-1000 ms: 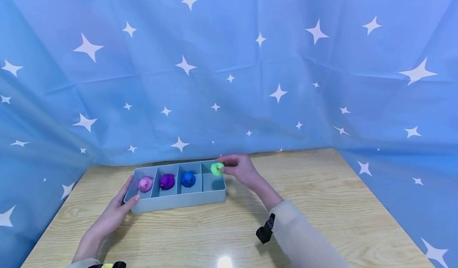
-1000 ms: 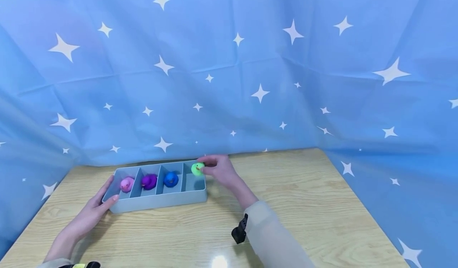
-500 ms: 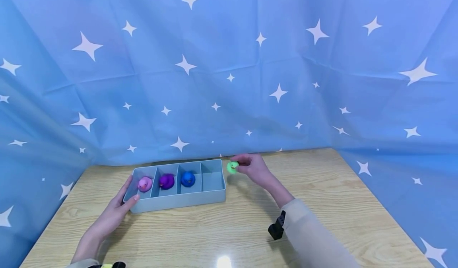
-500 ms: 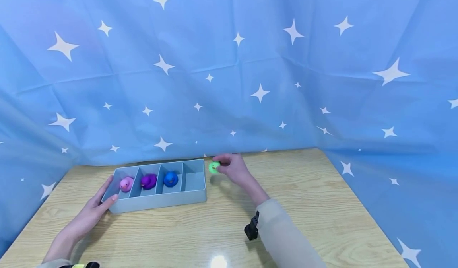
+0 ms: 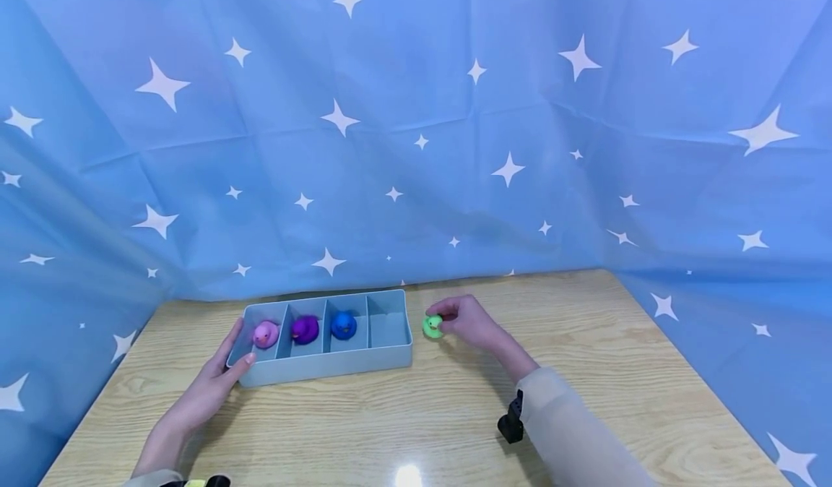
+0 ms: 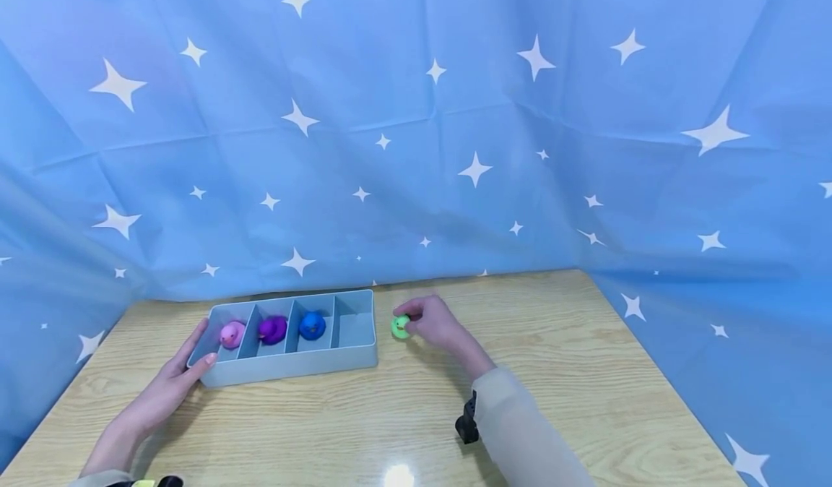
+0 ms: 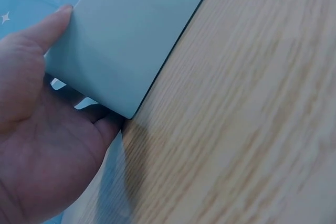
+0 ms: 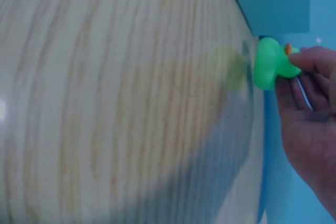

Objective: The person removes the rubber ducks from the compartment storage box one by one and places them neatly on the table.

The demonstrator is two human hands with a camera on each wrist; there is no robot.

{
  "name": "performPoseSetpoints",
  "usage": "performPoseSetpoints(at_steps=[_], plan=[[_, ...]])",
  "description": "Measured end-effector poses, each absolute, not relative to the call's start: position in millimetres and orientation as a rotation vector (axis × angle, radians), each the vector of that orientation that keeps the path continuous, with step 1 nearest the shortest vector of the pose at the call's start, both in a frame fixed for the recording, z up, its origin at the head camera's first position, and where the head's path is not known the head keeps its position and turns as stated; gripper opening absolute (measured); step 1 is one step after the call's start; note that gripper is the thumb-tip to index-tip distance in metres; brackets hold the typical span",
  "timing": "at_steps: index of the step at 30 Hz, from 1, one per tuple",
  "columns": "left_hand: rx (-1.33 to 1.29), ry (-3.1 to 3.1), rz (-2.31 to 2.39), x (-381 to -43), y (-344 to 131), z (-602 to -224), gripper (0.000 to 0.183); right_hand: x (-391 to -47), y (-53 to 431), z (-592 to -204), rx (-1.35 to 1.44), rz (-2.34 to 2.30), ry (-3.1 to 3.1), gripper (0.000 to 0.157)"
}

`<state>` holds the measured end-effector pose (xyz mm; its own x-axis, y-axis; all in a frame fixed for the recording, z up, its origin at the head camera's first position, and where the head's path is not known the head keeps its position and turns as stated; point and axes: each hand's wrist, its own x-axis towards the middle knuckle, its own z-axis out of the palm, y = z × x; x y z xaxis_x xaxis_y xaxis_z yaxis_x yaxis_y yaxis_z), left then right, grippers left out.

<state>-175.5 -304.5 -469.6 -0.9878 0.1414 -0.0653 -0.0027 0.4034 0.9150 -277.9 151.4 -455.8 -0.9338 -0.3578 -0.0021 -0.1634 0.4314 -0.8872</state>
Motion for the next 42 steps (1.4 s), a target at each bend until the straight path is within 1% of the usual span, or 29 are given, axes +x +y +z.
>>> performPoseSetpoints(at_steps=[6,12,28,35,42], plan=[[0.114,2.498,1.710,-175,-306,-471,0.080,-278,149,-458,-0.541,-1.430,2.490,0.033],[0.101,2.508,1.702,-175,-304,-470,0.081,-279,150,-458,-0.558,-1.412,2.505,0.036],[0.068,2.456,1.725,-180,-306,-472,0.081,-276,148,-454,-0.508,-1.437,2.501,0.036],[0.053,2.437,1.731,-180,-304,-474,0.081,-277,151,-442,-0.478,-1.590,2.474,0.042],[0.058,2.457,1.715,-181,-303,-475,0.080,-277,134,-419,-0.603,-1.688,2.399,0.038]])
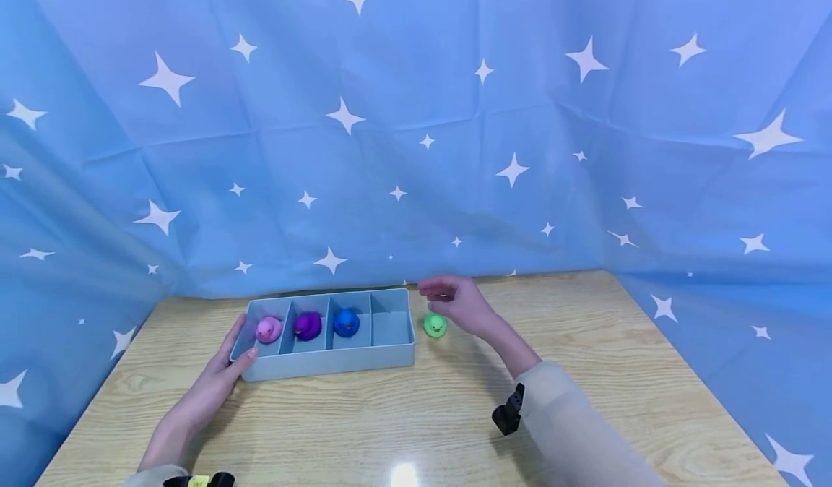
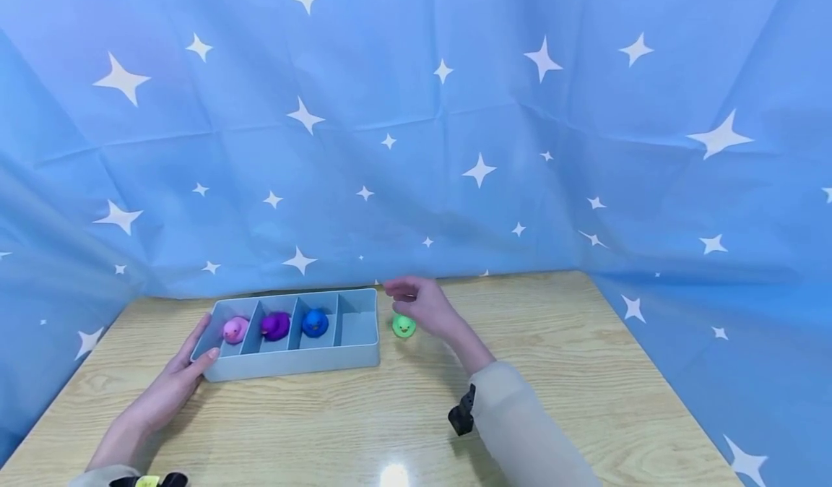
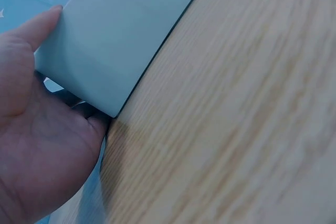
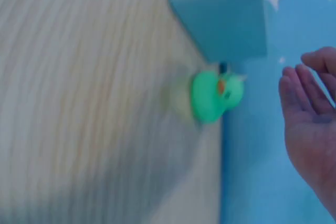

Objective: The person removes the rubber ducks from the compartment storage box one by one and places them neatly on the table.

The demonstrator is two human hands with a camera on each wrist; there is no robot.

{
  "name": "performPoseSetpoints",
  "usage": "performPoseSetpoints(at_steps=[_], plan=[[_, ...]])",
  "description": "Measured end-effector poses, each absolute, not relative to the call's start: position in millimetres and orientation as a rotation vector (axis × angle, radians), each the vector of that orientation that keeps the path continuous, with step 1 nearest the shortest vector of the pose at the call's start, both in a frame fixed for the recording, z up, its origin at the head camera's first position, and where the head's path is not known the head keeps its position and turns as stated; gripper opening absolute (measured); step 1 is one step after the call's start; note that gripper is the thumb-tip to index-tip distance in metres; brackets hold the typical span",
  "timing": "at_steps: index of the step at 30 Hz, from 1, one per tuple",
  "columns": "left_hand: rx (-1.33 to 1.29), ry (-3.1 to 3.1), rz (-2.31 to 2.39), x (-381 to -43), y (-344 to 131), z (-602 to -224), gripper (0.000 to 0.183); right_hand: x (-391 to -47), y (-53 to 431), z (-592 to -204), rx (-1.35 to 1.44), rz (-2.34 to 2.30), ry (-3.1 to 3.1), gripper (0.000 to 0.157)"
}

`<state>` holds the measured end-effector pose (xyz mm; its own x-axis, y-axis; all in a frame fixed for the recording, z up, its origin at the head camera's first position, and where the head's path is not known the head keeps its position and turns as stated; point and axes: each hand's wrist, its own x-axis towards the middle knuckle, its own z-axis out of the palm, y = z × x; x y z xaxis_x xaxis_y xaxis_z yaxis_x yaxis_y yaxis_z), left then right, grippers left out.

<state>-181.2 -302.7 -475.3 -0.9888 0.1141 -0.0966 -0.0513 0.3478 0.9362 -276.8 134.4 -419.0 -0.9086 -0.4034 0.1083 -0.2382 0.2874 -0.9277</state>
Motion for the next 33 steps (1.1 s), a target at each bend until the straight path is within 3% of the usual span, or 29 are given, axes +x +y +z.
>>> performPoseSetpoints(at_steps=[12,27,33], plan=[[0.030,2.435,1.719,-183,-298,-479,0.078,-267,63,-412,-0.826,-1.699,2.247,0.039],[0.010,2.445,1.728,-182,-300,-482,0.076,-276,8,-423,-0.838,-1.375,2.501,0.049],[0.015,2.432,1.764,-181,-302,-480,0.077,-281,-1,-423,-0.906,-1.000,2.636,0.056]])
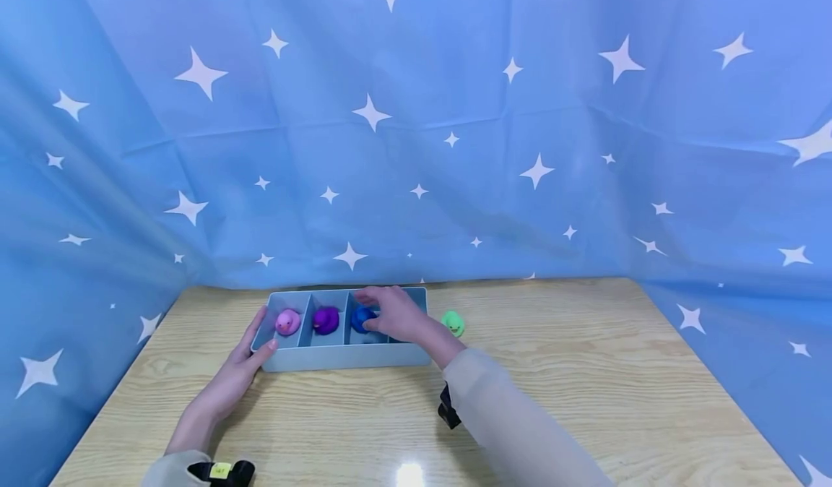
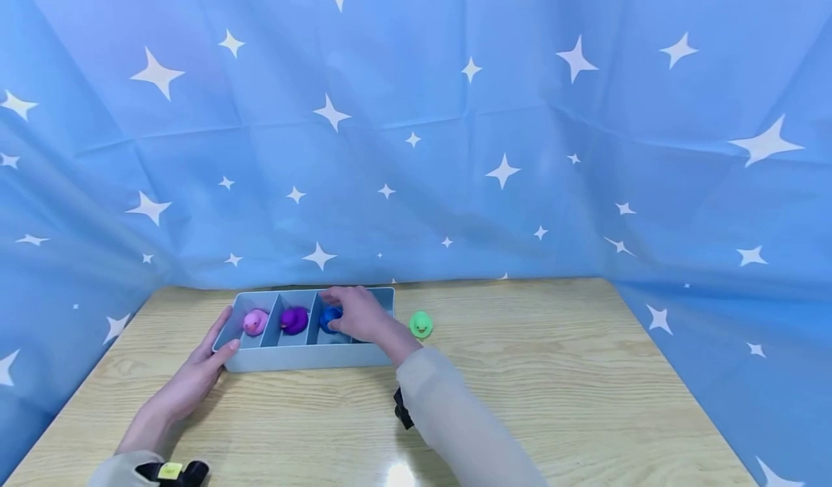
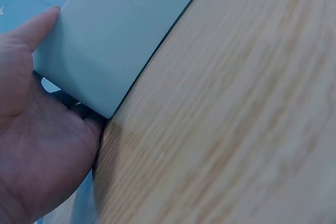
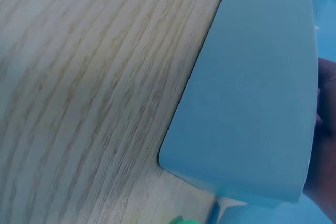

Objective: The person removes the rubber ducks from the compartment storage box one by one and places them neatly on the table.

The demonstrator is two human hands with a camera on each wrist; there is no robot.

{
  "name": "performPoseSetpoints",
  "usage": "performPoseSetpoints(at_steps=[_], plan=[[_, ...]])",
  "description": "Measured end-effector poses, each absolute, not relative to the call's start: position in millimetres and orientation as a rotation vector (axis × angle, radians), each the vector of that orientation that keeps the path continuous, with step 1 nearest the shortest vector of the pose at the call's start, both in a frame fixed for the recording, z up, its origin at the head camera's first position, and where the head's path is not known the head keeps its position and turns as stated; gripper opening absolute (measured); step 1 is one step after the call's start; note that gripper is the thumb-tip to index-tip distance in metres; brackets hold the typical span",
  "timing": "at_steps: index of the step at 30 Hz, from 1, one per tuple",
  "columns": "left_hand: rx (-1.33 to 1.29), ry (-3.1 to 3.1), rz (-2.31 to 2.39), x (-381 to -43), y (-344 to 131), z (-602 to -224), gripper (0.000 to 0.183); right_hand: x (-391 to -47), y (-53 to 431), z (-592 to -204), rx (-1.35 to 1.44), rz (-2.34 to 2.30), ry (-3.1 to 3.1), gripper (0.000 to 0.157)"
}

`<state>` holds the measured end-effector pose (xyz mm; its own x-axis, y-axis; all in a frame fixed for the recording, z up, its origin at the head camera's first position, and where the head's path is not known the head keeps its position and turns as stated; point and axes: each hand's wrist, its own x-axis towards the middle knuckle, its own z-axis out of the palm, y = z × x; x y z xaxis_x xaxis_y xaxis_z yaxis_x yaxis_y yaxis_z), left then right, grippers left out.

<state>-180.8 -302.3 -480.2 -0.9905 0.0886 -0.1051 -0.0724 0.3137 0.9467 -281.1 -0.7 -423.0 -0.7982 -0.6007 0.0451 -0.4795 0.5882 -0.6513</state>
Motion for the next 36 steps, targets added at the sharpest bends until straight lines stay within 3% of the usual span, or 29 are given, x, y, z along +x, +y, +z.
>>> performPoseSetpoints(at_steps=[25,36], plan=[[0.033,2.446,1.790,-181,-301,-481,0.078,-288,-6,-437,-0.954,-0.911,2.719,0.049],[0.023,2.457,1.770,-180,-300,-480,0.078,-286,-7,-434,-1.024,-0.821,2.713,0.035]])
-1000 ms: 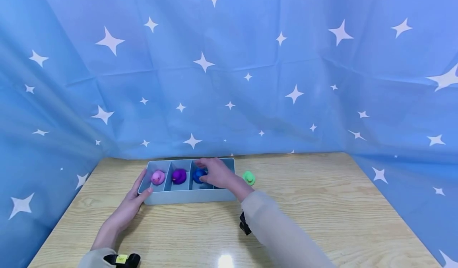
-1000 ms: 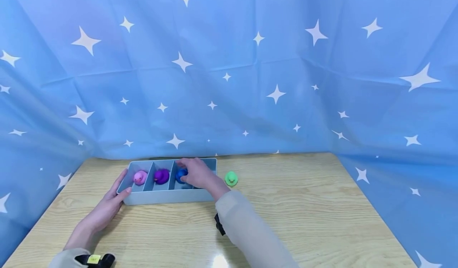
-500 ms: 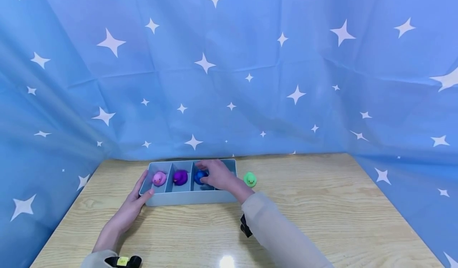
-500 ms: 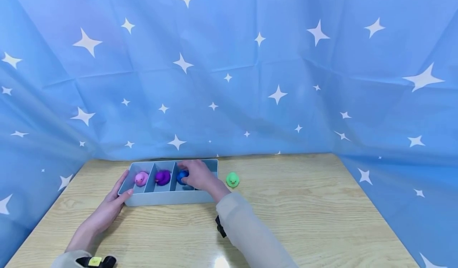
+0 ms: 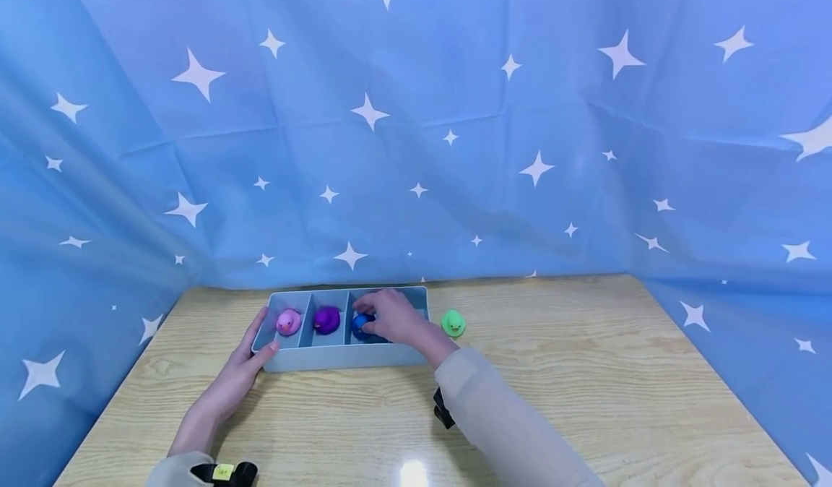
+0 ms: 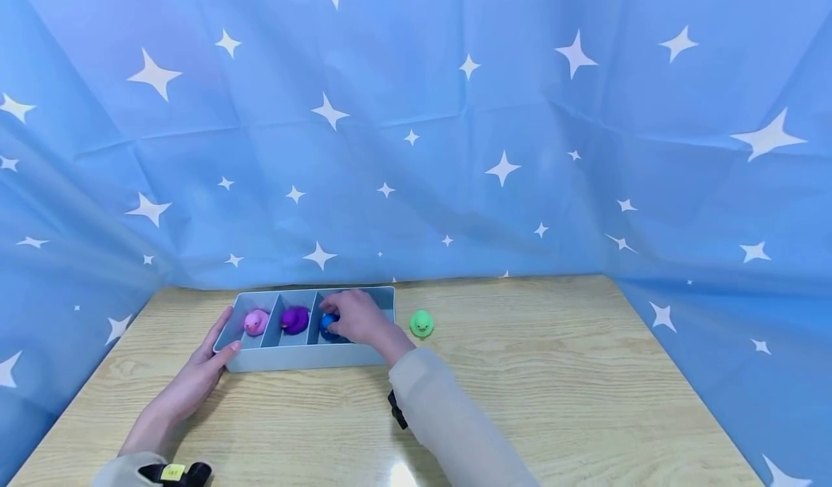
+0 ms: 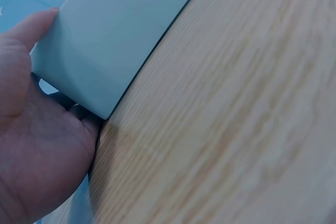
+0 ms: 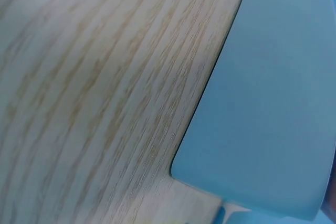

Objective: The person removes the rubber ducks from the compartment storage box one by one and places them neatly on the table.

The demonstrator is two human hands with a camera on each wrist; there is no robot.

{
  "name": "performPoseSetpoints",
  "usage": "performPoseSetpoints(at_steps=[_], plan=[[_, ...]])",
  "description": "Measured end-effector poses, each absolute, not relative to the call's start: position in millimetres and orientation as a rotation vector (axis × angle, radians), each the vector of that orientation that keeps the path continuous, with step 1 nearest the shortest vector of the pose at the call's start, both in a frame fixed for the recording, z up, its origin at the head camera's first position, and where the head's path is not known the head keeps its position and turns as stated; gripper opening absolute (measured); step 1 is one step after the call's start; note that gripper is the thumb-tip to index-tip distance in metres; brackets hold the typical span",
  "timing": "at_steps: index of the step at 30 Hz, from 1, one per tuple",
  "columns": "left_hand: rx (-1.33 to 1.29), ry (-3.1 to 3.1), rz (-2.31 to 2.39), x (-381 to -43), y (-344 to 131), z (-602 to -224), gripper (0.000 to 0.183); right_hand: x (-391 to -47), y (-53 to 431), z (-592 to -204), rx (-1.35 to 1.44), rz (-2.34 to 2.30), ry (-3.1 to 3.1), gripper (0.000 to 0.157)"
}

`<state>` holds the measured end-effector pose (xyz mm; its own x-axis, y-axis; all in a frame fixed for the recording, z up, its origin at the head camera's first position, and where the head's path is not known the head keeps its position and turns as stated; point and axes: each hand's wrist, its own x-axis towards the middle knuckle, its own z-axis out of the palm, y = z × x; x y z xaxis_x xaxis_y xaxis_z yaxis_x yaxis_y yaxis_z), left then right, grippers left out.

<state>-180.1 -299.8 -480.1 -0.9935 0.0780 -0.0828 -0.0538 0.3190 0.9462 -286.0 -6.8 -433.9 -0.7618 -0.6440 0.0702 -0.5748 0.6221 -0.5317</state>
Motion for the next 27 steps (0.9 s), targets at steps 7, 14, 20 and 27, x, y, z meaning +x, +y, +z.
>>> performPoseSetpoints(at_steps=[7,14,20,27], plan=[[0.014,2.459,1.768,-180.3,-299.6,-480.8,0.077,-286.9,-8.2,-434.2,-1.006,-0.775,2.703,0.036],[0.015,2.460,1.763,-180.1,-298.9,-480.0,0.077,-286.4,-6.0,-435.3,-1.020,-0.850,2.697,0.025],[0.022,2.447,1.775,-180.2,-299.0,-480.6,0.078,-284.2,-3.9,-435.3,-0.995,-0.939,2.666,0.025],[0.014,2.451,1.768,-179.6,-299.2,-481.6,0.078,-284.0,-4.2,-432.1,-0.961,-0.932,2.681,0.027]])
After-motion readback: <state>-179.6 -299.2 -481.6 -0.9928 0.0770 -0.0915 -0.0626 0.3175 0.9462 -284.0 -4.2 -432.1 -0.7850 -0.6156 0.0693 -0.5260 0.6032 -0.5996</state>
